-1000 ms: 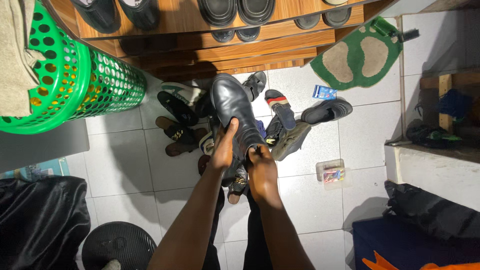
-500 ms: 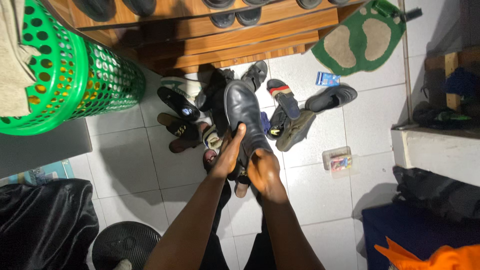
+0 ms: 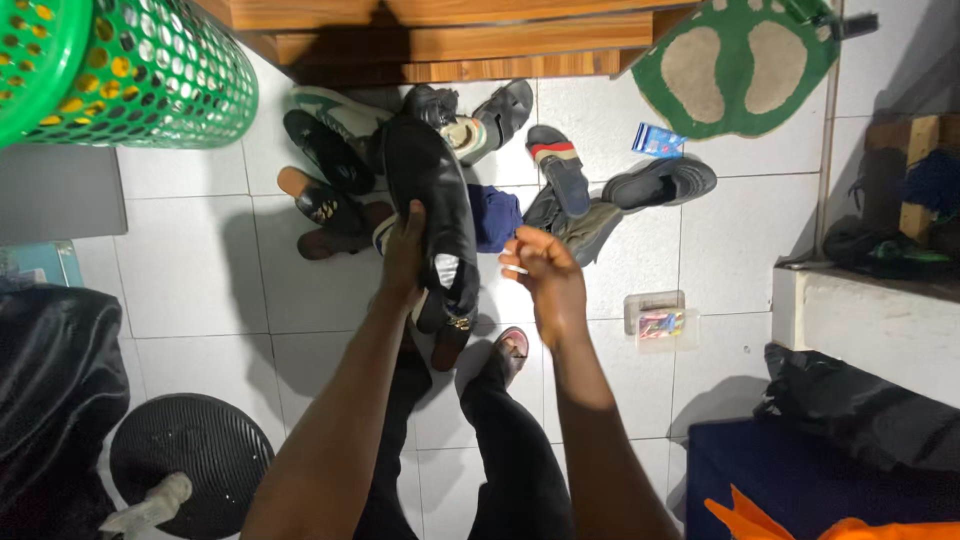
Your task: The person wipes a pair of black boots with a blue cloth, handles a black plastic bag, and then returns the boots to a wooden shoe rack.
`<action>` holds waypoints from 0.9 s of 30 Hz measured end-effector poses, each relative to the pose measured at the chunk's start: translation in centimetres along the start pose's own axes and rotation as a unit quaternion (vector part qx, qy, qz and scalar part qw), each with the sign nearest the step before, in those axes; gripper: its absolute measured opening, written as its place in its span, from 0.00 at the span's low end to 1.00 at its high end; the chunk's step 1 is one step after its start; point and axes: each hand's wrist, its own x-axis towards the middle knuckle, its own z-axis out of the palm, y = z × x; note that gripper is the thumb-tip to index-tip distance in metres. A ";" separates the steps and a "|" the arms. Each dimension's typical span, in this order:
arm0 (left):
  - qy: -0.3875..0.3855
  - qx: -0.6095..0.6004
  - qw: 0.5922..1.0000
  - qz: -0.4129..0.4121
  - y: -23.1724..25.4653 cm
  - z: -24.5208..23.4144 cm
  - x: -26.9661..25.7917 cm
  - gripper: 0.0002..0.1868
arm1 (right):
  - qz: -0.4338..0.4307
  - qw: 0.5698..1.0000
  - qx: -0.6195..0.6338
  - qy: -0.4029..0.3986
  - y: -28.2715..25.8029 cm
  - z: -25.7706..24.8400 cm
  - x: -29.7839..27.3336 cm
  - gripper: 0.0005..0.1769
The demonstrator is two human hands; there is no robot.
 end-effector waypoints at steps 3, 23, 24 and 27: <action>0.017 0.017 0.999 -0.048 -0.6 -0.6 -1.5 0.39 | 0.038 0.997 -0.050 0.033 4.8 -4.3 5.3 0.14; -0.225 -0.069 0.957 -0.172 -4.5 -5.1 15.6 0.33 | -0.113 0.521 -0.824 -0.193 30.2 -14.5 37.9 0.24; -0.231 -0.068 0.954 -0.178 -3.9 -4.5 16.1 0.33 | -0.119 0.534 -0.807 -0.221 27.7 -14.7 38.1 0.26; -0.266 -0.017 0.956 -0.123 -2.8 -3.5 18.3 0.33 | 0.004 0.702 -0.698 -0.144 16.3 -12.4 35.6 0.32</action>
